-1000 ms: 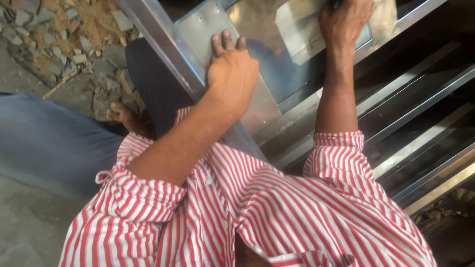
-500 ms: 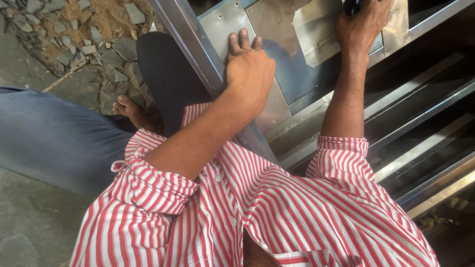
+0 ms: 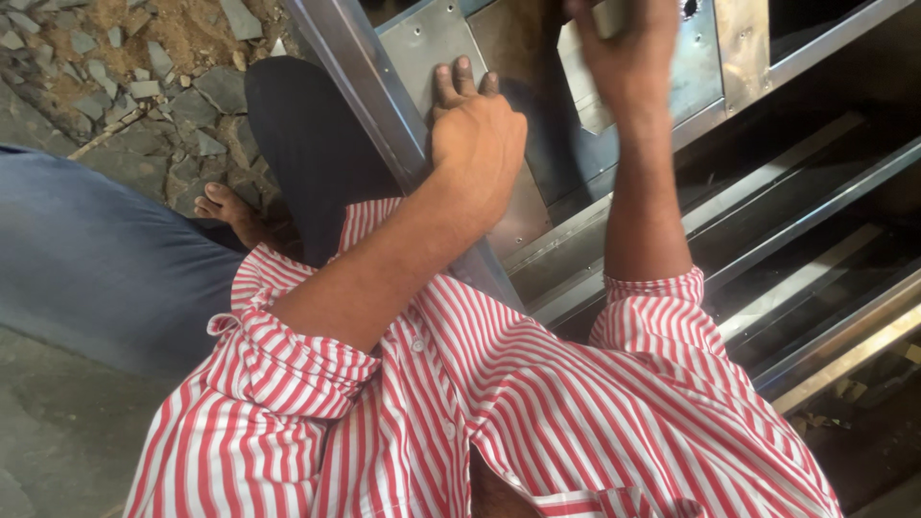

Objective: The person assembles a metal cabinet by positioning a metal panel and securing it with rivets. They use a hammer to drive the rivets into place, working on the lower section of the unit.

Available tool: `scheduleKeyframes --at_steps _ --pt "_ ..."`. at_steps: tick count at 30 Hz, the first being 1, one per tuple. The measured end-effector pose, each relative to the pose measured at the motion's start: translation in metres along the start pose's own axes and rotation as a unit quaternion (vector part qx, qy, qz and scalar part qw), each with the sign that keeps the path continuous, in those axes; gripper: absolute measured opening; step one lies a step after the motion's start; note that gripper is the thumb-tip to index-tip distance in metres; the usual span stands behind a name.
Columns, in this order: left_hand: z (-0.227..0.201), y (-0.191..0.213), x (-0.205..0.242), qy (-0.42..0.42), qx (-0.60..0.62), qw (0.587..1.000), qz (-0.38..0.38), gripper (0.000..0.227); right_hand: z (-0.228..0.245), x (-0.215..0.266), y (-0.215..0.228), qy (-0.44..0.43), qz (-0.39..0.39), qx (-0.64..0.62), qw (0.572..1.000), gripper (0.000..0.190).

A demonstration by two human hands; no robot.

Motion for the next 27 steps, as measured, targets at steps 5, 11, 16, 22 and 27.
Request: scheduleKeyframes --at_steps 5,11,16,22,27 --pt "-0.001 0.001 0.002 0.013 -0.024 1.0 0.009 0.037 0.06 -0.027 -0.063 -0.02 0.11 -0.121 0.986 0.013" --pt "0.0 0.005 0.004 -0.01 -0.032 0.999 0.01 0.03 0.081 -0.036 -0.072 0.028 0.122 -0.129 0.984 0.013" --pt "0.0 0.004 0.005 0.015 -0.006 1.0 -0.004 0.03 0.077 -0.027 -0.075 0.017 0.139 -0.097 0.985 0.01" --pt "-0.001 0.004 0.006 -0.001 -0.032 0.999 0.009 0.029 0.082 -0.029 -0.071 0.053 0.143 -0.106 0.983 0.012" --pt "0.0 0.004 0.007 0.034 -0.018 0.999 0.011 0.034 0.088 -0.031 -0.069 0.074 0.123 -0.127 0.982 0.016"
Point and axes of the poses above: each hand's wrist, its own x-axis away from the middle knuckle, its own y-axis out of the back of the hand, z = x × y, the point moved 3 cm from there along -x, towards the middle knuckle, and after that the axes turned 12 degrees about -x, right-handed, at the moved point
